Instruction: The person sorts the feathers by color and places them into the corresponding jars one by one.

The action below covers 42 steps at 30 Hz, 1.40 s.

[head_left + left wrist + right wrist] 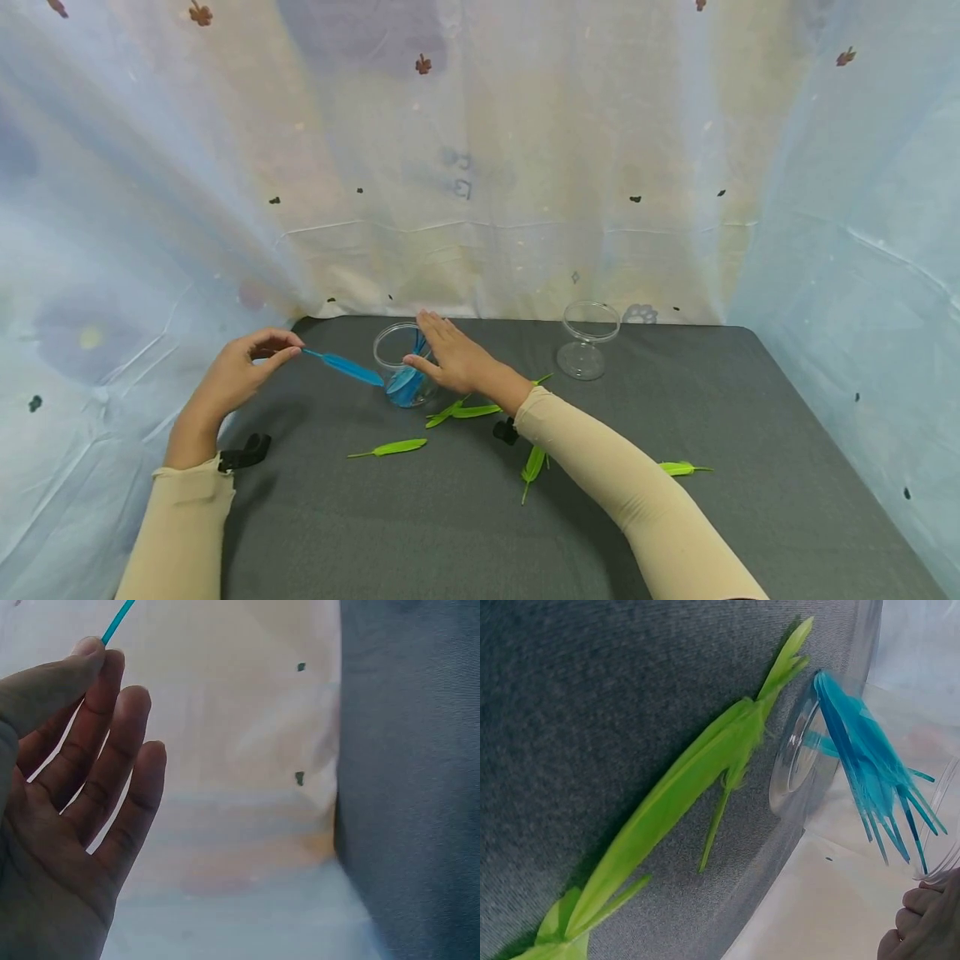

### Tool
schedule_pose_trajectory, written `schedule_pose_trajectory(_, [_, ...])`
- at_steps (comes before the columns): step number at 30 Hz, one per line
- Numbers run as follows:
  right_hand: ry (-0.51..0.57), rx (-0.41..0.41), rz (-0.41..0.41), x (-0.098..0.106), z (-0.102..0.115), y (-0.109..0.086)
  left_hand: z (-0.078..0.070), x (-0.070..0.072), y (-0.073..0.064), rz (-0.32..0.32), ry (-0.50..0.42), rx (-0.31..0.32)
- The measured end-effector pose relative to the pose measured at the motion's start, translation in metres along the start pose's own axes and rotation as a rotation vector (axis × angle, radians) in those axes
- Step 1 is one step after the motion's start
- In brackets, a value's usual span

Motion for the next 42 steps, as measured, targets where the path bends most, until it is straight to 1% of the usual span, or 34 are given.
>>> schedule_pose_trajectory(3, [0.005, 0.006, -0.005, 0.000, 0.000, 0.000, -0.002, 0.005, 0.000, -0.039, -0.008, 0.001])
schedule_pose_trajectory(6, [0.004, 0.010, -0.010, 0.000, 0.000, 0.000, -0.006, 0.007, 0.003, -0.088, -0.013, -0.007])
schedule_pose_trajectory(11, [0.002, 0.006, -0.012, 0.000, -0.001, -0.001, -0.013, 0.001, 0.011, -0.149, -0.024, -0.040])
schedule_pose_trajectory(15, [-0.002, 0.009, -0.005, -0.002, 0.000, 0.000, -0.017, -0.005, 0.017, -0.173, -0.051, -0.059])
schedule_pose_trajectory(18, [0.006, 0.009, -0.002, -0.002, 0.001, 0.001, -0.022, -0.007, 0.020, -0.169, -0.060, -0.066])
schedule_pose_trajectory(20, [0.003, 0.007, 0.001, -0.003, 0.002, 0.001, -0.026, -0.008, 0.022, -0.167, -0.049, -0.070])
schedule_pose_trajectory(26, [-0.008, 0.004, -0.002, -0.001, 0.003, 0.000, -0.038, -0.013, 0.034, -0.160, 0.010, -0.116])
schedule_pose_trajectory(29, [-0.010, 0.006, -0.004, 0.000, 0.003, 0.000, -0.044, -0.019, 0.039, -0.151, 0.037, -0.139])
schedule_pose_trajectory(34, [-0.013, 0.012, -0.005, 0.000, 0.003, 0.000, -0.054, -0.029, 0.046, -0.113, 0.042, -0.161])
schedule_pose_trajectory(42, [0.005, 0.005, 0.001, 0.002, 0.003, 0.000, -0.059, -0.046, 0.054, -0.063, 0.057, -0.174])
Point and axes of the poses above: each hand's wrist, its own y-axis towards the middle knuckle, its own x-axis out of the back of the hand, z = x × y, the point moved 2 cm from there along y, towards the middle knuckle, and after that the axes turned 4 degrees about x, right-handed, at the moved point
